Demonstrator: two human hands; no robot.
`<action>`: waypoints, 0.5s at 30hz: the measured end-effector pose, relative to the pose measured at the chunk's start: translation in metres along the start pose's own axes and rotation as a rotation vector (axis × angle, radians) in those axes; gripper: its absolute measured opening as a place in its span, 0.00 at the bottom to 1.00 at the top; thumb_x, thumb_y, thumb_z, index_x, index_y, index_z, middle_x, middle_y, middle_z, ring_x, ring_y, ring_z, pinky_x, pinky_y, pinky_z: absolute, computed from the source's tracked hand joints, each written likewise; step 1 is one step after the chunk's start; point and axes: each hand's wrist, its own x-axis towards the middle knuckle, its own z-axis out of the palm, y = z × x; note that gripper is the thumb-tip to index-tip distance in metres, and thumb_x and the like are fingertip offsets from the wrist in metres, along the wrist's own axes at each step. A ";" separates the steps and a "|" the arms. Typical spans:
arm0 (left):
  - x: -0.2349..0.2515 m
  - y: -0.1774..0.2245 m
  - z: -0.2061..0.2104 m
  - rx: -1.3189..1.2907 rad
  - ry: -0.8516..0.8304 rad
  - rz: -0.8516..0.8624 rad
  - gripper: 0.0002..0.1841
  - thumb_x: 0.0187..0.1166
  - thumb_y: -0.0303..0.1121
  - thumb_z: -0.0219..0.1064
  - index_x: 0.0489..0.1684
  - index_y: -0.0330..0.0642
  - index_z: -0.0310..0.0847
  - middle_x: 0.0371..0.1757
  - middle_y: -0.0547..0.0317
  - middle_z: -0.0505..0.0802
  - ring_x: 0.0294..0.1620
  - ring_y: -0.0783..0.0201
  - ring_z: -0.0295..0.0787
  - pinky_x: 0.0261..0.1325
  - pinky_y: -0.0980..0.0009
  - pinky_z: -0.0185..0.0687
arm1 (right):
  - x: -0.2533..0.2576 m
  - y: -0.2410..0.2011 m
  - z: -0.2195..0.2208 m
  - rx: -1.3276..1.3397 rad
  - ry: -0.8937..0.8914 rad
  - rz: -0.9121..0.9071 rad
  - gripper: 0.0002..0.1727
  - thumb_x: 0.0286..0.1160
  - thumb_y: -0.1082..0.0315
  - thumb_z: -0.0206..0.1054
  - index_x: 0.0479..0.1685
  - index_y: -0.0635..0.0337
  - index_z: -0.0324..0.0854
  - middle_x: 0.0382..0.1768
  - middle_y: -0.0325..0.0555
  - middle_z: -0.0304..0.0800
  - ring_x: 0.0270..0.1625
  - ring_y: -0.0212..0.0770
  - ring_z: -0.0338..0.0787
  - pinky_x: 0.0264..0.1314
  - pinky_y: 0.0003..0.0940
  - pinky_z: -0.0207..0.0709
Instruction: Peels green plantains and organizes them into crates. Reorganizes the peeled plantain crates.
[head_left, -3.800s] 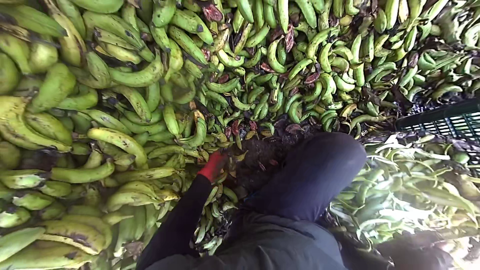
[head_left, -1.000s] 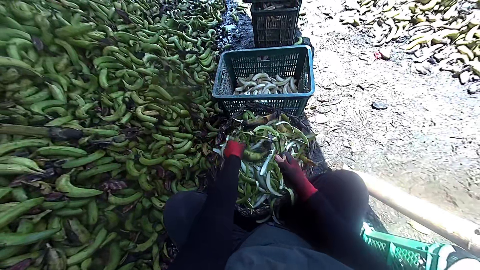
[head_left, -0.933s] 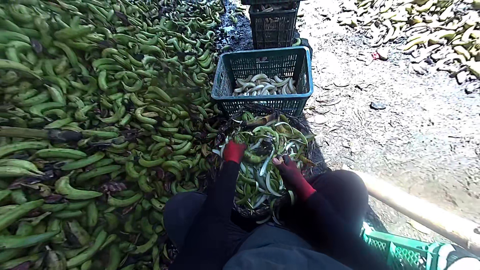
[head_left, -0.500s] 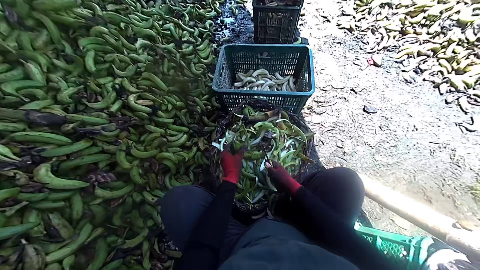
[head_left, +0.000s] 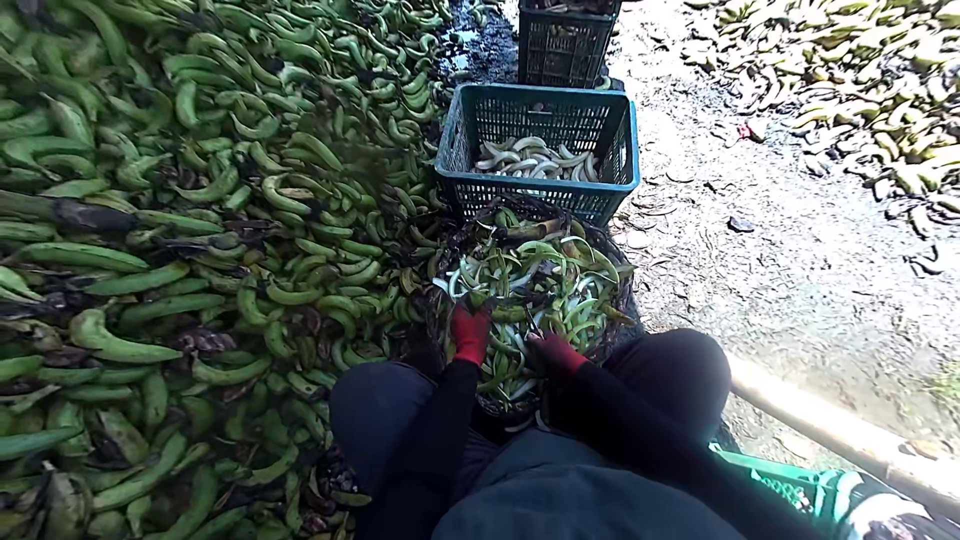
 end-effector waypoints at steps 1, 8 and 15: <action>-0.001 0.002 -0.001 0.045 -0.011 0.030 0.26 0.76 0.44 0.76 0.68 0.39 0.81 0.57 0.43 0.92 0.61 0.49 0.89 0.69 0.47 0.80 | 0.002 -0.001 -0.001 -0.027 0.000 0.011 0.37 0.90 0.38 0.47 0.76 0.64 0.73 0.68 0.64 0.83 0.73 0.59 0.83 0.75 0.61 0.74; -0.008 0.031 -0.022 0.149 -0.038 0.227 0.30 0.77 0.47 0.74 0.73 0.39 0.78 0.63 0.41 0.90 0.65 0.47 0.87 0.72 0.43 0.77 | -0.008 -0.013 -0.024 -0.216 -0.105 0.031 0.39 0.90 0.37 0.45 0.74 0.66 0.75 0.69 0.65 0.83 0.72 0.60 0.83 0.74 0.63 0.74; 0.011 0.069 -0.087 -0.262 -0.139 0.257 0.29 0.81 0.50 0.70 0.79 0.49 0.72 0.65 0.51 0.89 0.60 0.58 0.88 0.65 0.52 0.84 | -0.042 -0.014 -0.076 0.127 0.090 -0.443 0.37 0.90 0.36 0.45 0.82 0.55 0.70 0.68 0.56 0.85 0.69 0.50 0.85 0.74 0.56 0.74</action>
